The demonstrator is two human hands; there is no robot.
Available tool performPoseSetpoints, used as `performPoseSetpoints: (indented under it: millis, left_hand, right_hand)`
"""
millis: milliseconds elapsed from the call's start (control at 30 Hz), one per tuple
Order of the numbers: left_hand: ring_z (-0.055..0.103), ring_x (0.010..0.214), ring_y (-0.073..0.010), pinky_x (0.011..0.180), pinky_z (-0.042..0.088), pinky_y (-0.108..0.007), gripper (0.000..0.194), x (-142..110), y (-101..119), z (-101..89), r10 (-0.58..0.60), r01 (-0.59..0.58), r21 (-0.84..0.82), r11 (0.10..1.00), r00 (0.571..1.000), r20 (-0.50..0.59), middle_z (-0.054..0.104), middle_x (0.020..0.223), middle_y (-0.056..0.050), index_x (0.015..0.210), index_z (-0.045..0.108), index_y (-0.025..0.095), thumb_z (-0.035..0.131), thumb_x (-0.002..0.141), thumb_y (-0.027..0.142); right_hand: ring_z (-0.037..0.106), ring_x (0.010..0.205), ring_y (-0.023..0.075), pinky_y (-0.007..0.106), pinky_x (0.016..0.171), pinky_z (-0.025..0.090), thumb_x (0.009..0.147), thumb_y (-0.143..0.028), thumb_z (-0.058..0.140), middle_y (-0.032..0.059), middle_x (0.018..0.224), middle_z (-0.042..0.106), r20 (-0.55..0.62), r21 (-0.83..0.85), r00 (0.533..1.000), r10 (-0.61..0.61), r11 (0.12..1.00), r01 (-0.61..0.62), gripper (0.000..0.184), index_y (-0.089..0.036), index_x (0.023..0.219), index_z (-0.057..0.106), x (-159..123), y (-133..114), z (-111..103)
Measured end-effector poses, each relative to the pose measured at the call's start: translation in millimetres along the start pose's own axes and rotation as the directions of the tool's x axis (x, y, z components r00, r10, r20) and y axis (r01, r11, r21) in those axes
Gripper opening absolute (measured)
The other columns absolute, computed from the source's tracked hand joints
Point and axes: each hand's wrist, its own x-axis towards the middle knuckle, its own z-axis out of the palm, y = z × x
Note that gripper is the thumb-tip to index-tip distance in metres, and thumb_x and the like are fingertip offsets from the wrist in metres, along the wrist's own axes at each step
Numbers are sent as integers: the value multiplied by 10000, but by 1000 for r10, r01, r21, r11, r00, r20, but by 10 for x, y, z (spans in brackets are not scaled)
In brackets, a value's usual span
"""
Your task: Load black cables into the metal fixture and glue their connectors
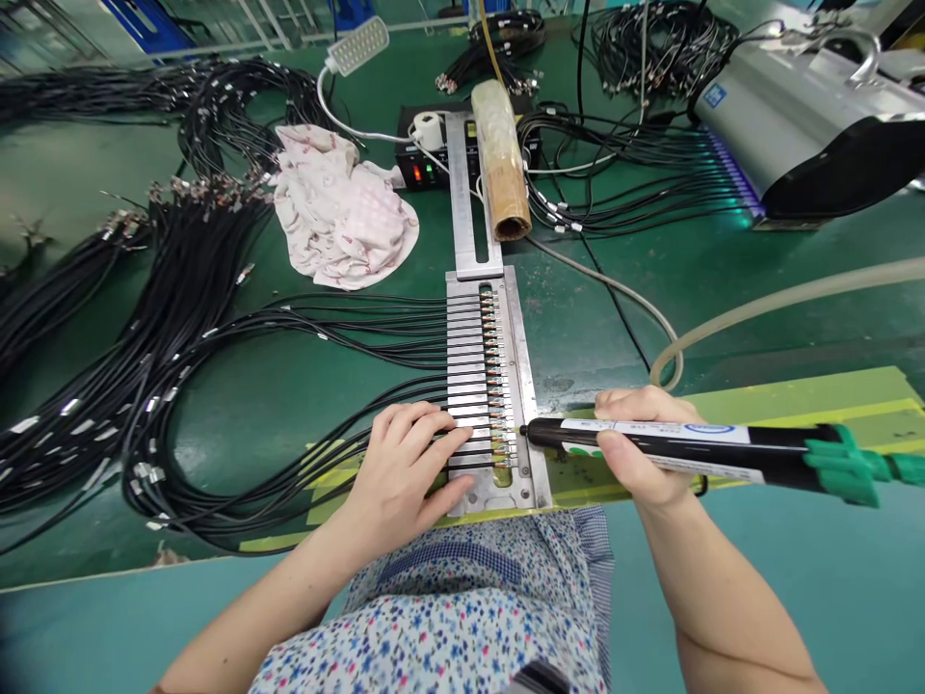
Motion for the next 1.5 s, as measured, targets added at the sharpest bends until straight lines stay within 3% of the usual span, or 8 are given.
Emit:
performPoseSetpoints:
  millis: [500,633,733,1033,1500]
  left_hand:
    - [462,1028,-291,881,328,-475,328,7,-6,7,-4,4,1,1000,1000,-1,595,1028,-118,1083,567,123,510,856,353]
    - [467,1028,-279,880,334,-462,262,-13,-13,18,48,-49,-20,999,997,-65,600,1010,-109,1030,593,142,543,841,317]
    - [487,983,-252,854,340,-434,186,-27,-10,27,90,-94,-30,995,989,-114,616,969,-89,973,607,153,555,837,269]
    - [496,937,-246,809,325,-419,259,-13,6,28,62,-63,-7,998,996,-70,628,960,-93,1038,580,123,515,861,301]
    - [485,939,-248,802,327,-416,245,1,8,21,54,-55,-18,998,997,-54,628,967,-96,1026,583,125,498,869,293]
  right_hand:
    - [403,358,117,298,393,302,628,-167,622,-14,471,515,-16,15,1000,20,1000,-20,156,-190,770,683,28,-15,25]
    - [403,351,116,291,387,293,640,-194,625,-11,463,524,-65,62,998,14,998,-10,121,-186,749,675,50,-41,43]
    - [383,343,115,291,390,285,645,-207,622,-22,425,483,-30,63,999,21,998,-19,119,-180,749,673,46,-47,41]
    - [439,384,137,319,405,326,624,-187,618,6,512,555,-24,8,999,21,1000,-21,155,-203,766,678,-4,-6,-1]
    - [419,373,128,312,416,332,627,-173,605,-20,446,488,28,-5,999,39,999,-39,158,-187,768,675,1,-24,-12]
